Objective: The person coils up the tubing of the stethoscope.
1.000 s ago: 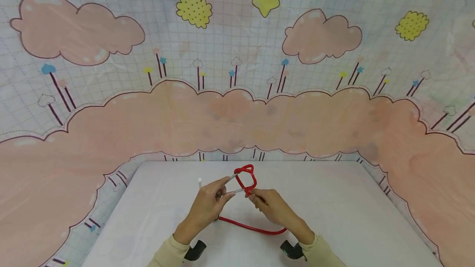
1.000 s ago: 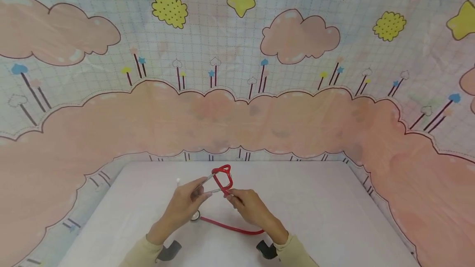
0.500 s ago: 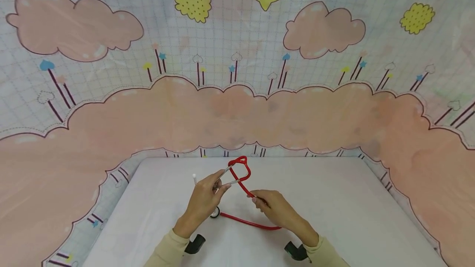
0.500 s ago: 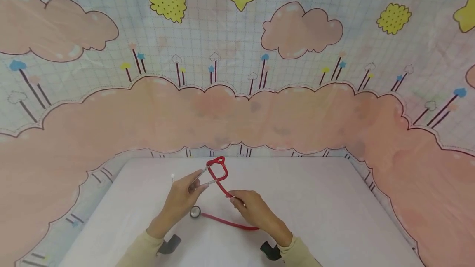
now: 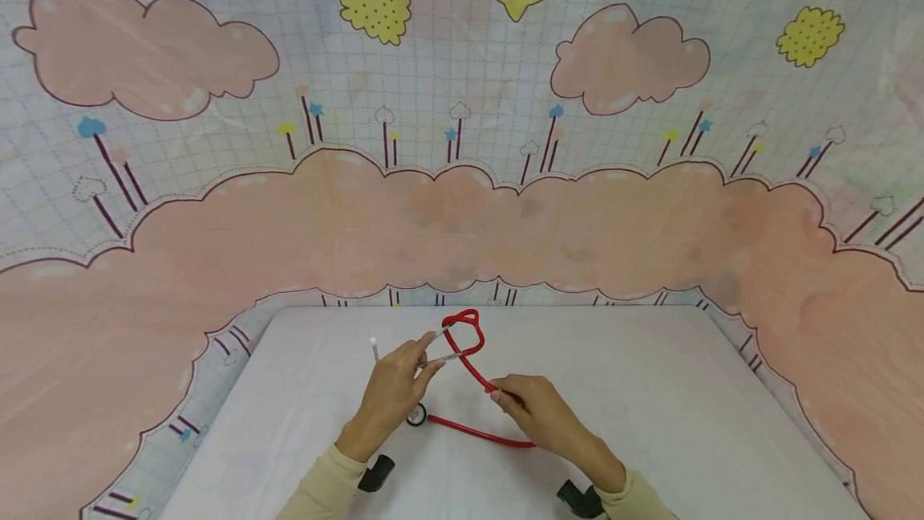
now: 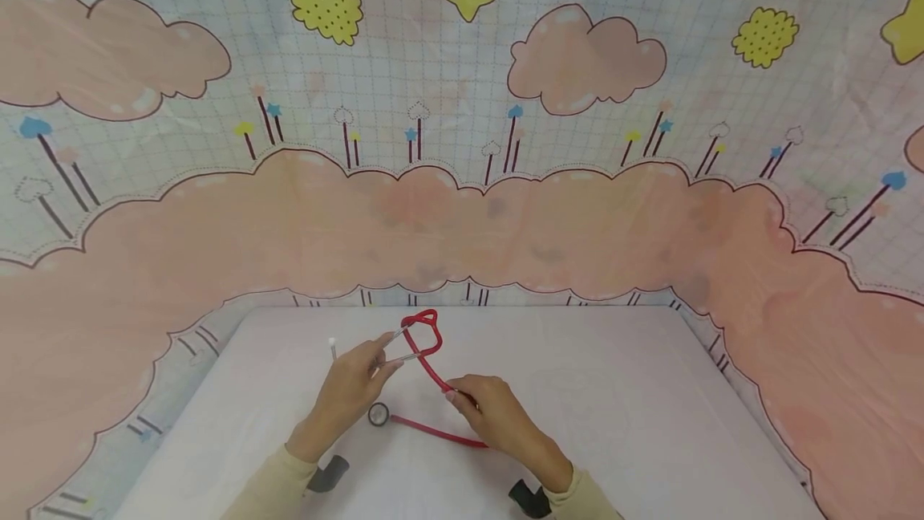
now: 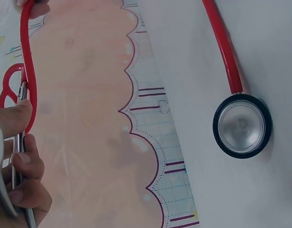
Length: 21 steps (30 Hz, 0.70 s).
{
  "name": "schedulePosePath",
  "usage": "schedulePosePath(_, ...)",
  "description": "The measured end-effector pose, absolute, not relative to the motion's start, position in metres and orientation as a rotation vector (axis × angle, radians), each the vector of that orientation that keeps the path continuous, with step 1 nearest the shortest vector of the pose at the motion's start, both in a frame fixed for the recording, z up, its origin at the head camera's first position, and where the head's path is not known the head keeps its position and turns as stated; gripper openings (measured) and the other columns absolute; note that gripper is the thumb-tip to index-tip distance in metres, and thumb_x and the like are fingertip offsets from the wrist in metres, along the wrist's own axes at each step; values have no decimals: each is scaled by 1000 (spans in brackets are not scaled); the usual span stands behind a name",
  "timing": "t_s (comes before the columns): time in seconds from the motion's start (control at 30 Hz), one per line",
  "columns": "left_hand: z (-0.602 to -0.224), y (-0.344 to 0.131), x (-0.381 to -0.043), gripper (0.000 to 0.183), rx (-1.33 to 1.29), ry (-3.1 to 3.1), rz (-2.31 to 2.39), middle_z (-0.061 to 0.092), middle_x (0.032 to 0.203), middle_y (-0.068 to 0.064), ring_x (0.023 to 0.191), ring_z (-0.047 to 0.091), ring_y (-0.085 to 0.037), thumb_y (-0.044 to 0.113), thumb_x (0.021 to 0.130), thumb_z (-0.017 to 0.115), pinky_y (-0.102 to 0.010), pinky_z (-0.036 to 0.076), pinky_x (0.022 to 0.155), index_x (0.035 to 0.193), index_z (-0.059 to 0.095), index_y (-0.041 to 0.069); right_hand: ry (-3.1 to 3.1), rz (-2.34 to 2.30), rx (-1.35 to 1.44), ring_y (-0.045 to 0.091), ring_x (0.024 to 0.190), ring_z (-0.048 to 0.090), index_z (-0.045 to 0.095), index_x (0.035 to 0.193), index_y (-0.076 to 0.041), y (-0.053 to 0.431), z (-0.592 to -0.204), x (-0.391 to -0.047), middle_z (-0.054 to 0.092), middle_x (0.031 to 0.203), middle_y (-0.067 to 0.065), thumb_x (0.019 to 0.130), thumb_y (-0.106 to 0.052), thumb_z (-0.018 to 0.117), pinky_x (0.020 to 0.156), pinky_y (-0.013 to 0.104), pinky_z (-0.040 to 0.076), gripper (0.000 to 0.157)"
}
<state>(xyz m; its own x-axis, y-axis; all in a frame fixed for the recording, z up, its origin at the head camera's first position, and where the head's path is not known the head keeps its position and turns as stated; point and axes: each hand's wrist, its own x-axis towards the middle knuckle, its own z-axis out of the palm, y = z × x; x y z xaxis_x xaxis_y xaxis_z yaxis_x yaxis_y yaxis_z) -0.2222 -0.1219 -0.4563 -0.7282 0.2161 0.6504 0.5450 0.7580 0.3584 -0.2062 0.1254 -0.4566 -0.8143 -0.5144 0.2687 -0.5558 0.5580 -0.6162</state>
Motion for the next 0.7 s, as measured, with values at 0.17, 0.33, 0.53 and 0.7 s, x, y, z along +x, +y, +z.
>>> schedulePosePath(0.17, -459, -123, -223, 46, -586, -2383, -661, 65, 79, -1, 57, 52, -7, 21, 84, 77, -17, 44, 53, 124, 65, 2, -2729, 1098, 937, 0, 65, 46, 73, 108, -8, 124, -456, -205, 60, 75, -9, 99, -31, 57, 57, 17, 44, 30)
schedulePosePath(0.33, -464, -129, -226, 45, -572, -2399, -540, 68, 82, -5, 59, 62, -12, 21, 83, 79, -21, 51, 53, 122, 66, 4, -2776, 1117, 921, 1, 66, 47, 73, 108, -9, 127, -452, -202, 62, 79, -9, 99, -27, 59, 57, 18, 44, 24)
schedulePosePath(0.53, -467, -132, -230, 43, -592, -2405, -470, 68, 82, -4, 59, 60, -11, 21, 83, 79, -22, 50, 53, 121, 66, 6, -2755, 1101, 969, 0, 64, 44, 71, 107, -8, 130, -443, -203, 56, 74, -9, 97, -17, 62, 55, 17, 41, 16)
schedulePosePath(0.7, -466, -130, -229, 44, -634, -2417, -475, 67, 80, -3, 59, 59, -10, 22, 82, 79, -20, 48, 53, 121, 67, 6, -2687, 1065, 961, 0, 64, 44, 72, 106, -9, 133, -439, -205, 56, 75, -10, 97, -19, 62, 54, 16, 41, 17)
